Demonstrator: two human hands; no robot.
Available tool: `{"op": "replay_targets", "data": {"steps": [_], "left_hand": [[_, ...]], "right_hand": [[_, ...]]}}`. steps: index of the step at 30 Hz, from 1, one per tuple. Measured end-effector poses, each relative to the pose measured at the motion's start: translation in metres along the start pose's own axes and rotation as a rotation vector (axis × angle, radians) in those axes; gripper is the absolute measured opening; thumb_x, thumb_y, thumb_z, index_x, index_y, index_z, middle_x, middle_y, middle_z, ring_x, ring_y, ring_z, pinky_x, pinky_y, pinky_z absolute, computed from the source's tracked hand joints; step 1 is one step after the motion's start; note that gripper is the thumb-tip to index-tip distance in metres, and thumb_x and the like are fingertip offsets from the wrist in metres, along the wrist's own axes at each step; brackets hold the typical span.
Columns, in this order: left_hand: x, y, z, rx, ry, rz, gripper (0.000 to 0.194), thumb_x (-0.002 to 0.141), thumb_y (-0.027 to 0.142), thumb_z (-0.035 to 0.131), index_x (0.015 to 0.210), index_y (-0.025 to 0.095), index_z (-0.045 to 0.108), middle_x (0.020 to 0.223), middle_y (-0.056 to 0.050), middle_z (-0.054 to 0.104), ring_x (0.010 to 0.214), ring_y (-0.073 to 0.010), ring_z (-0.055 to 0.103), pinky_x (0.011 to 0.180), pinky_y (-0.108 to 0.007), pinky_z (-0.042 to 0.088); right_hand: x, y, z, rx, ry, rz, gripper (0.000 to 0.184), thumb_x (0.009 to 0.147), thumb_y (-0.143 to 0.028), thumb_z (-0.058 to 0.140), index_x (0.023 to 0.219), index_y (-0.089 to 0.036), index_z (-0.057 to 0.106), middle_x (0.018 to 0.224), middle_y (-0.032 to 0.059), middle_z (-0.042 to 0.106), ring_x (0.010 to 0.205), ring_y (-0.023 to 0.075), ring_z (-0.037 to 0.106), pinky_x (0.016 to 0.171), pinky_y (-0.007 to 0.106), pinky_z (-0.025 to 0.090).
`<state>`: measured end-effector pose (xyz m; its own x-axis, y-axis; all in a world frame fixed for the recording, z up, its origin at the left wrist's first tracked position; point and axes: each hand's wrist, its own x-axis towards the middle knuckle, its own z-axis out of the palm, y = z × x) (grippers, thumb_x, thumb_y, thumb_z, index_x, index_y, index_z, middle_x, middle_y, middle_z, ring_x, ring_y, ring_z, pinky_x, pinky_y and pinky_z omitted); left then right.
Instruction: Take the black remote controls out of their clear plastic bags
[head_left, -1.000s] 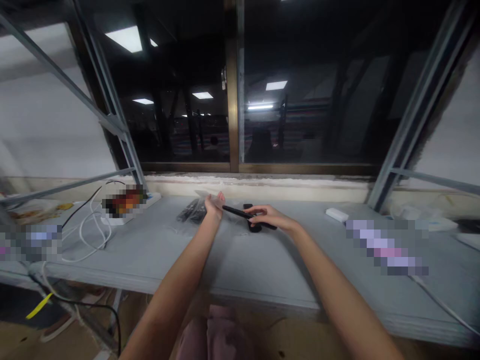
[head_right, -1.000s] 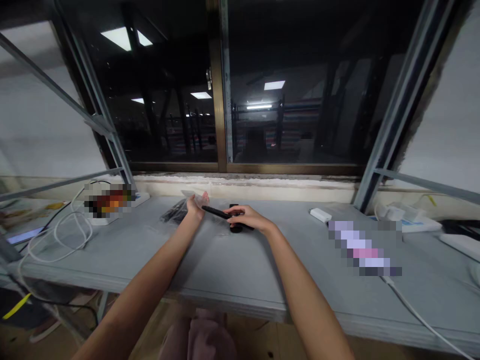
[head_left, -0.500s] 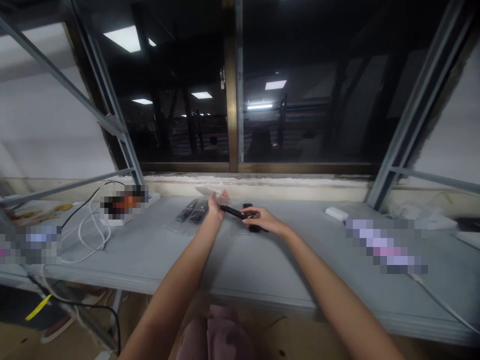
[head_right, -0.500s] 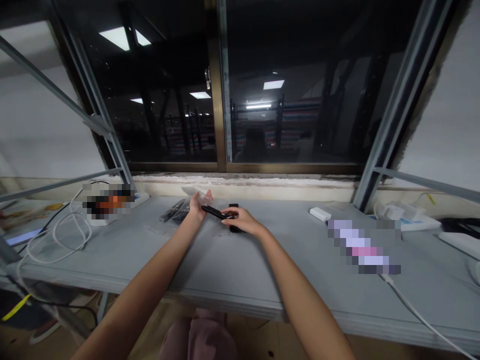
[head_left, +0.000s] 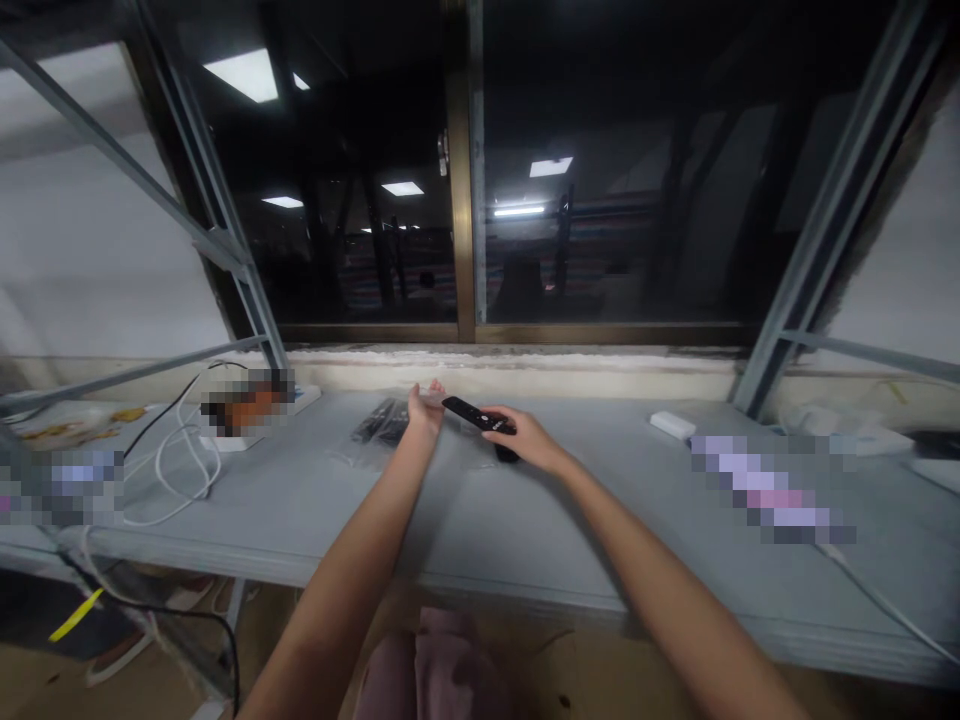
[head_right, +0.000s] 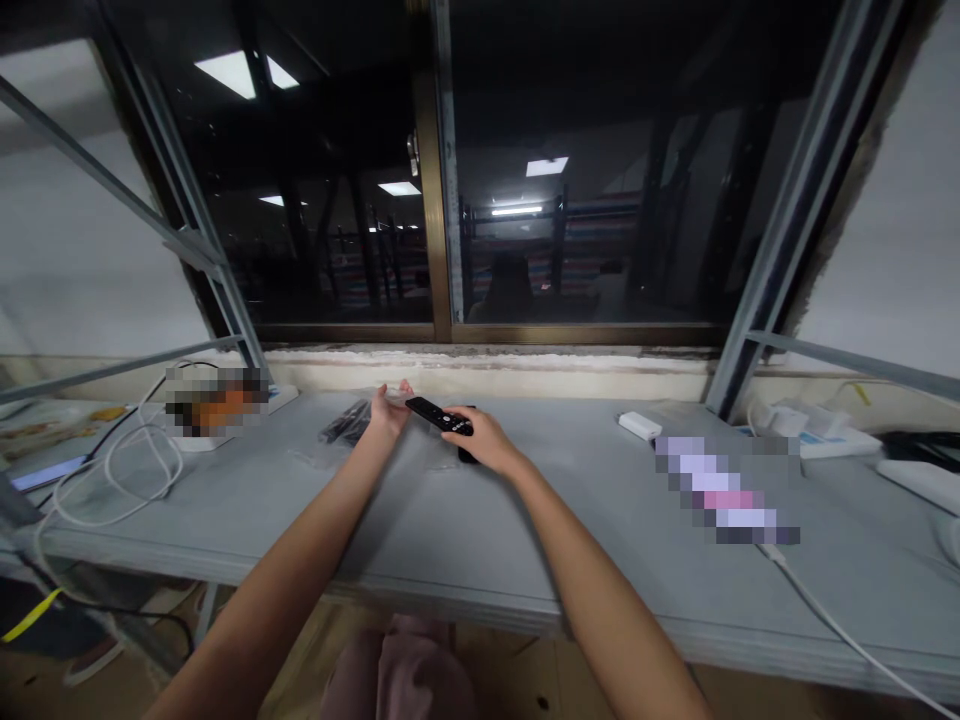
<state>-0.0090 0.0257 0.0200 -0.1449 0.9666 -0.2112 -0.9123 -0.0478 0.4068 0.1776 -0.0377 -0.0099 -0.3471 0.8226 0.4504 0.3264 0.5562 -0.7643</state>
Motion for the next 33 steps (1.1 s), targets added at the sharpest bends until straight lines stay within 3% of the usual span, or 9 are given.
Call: {"op": "replay_targets", "data": {"steps": [7,13,19,23,26,29,33], "left_hand": [[0.004,0.001,-0.001,0.004,0.004,0.018,0.034,0.095,0.036,0.034,0.102,0.011,0.056,0.070,-0.004,0.054,0.055,-0.0103,0.053,0.051,-0.017,0.046],[0.000,0.001,0.000,0.051,-0.003,0.002,0.032,0.093,0.040,0.041,0.100,0.014,0.056,0.073,-0.003,0.055,0.056,-0.0098,0.053,0.052,-0.018,0.047],[-0.005,0.000,0.004,0.113,-0.085,-0.039,0.031,0.093,0.038,0.042,0.099,0.012,0.058,0.067,-0.003,0.056,0.053,-0.0100,0.054,0.054,-0.017,0.048],[-0.004,0.000,0.004,0.149,-0.128,-0.046,0.033,0.093,0.038,0.043,0.102,0.011,0.060,0.063,-0.002,0.057,0.052,-0.0105,0.054,0.055,-0.018,0.047],[-0.004,0.002,0.004,0.141,-0.112,-0.028,0.035,0.093,0.038,0.042,0.104,0.010,0.060,0.064,-0.002,0.058,0.053,-0.0103,0.055,0.057,-0.018,0.047],[-0.003,0.006,0.002,0.129,-0.087,-0.007,0.036,0.093,0.039,0.042,0.104,0.010,0.060,0.066,-0.003,0.058,0.054,-0.0101,0.055,0.058,-0.018,0.048],[-0.002,0.007,0.002,0.111,-0.089,-0.013,0.035,0.093,0.039,0.042,0.104,0.011,0.059,0.066,-0.003,0.058,0.054,-0.0099,0.055,0.057,-0.018,0.048]], "right_hand": [[0.001,0.000,0.000,0.014,-0.006,0.020,0.041,0.076,-0.032,0.065,0.116,-0.021,0.063,0.113,0.0056,0.066,0.092,0.0189,0.061,0.085,0.033,0.045],[0.000,-0.002,0.001,0.048,-0.096,0.036,0.041,0.074,-0.032,0.066,0.113,-0.019,0.065,0.102,0.0050,0.068,0.089,0.0187,0.060,0.081,0.030,0.044],[0.002,-0.003,0.001,0.152,-0.126,0.125,0.041,0.081,-0.035,0.059,0.119,-0.017,0.061,0.072,0.0003,0.064,0.067,0.0145,0.060,0.063,0.025,0.044],[0.003,-0.001,-0.001,0.196,-0.069,0.157,0.038,0.083,-0.033,0.059,0.117,-0.018,0.061,0.070,-0.0007,0.063,0.062,0.0128,0.060,0.059,0.023,0.044],[0.002,-0.003,-0.003,0.225,-0.137,0.210,0.039,0.081,-0.036,0.061,0.116,-0.018,0.061,0.070,-0.0002,0.063,0.059,0.0122,0.060,0.053,0.022,0.042],[0.001,-0.006,-0.008,0.250,-0.215,0.198,0.041,0.077,-0.037,0.066,0.113,-0.017,0.063,0.071,0.0001,0.063,0.060,0.0125,0.060,0.055,0.022,0.043],[0.002,-0.006,-0.012,0.222,-0.165,0.153,0.041,0.078,-0.036,0.064,0.115,-0.018,0.063,0.070,-0.0002,0.063,0.064,0.0133,0.059,0.061,0.024,0.044]]}}
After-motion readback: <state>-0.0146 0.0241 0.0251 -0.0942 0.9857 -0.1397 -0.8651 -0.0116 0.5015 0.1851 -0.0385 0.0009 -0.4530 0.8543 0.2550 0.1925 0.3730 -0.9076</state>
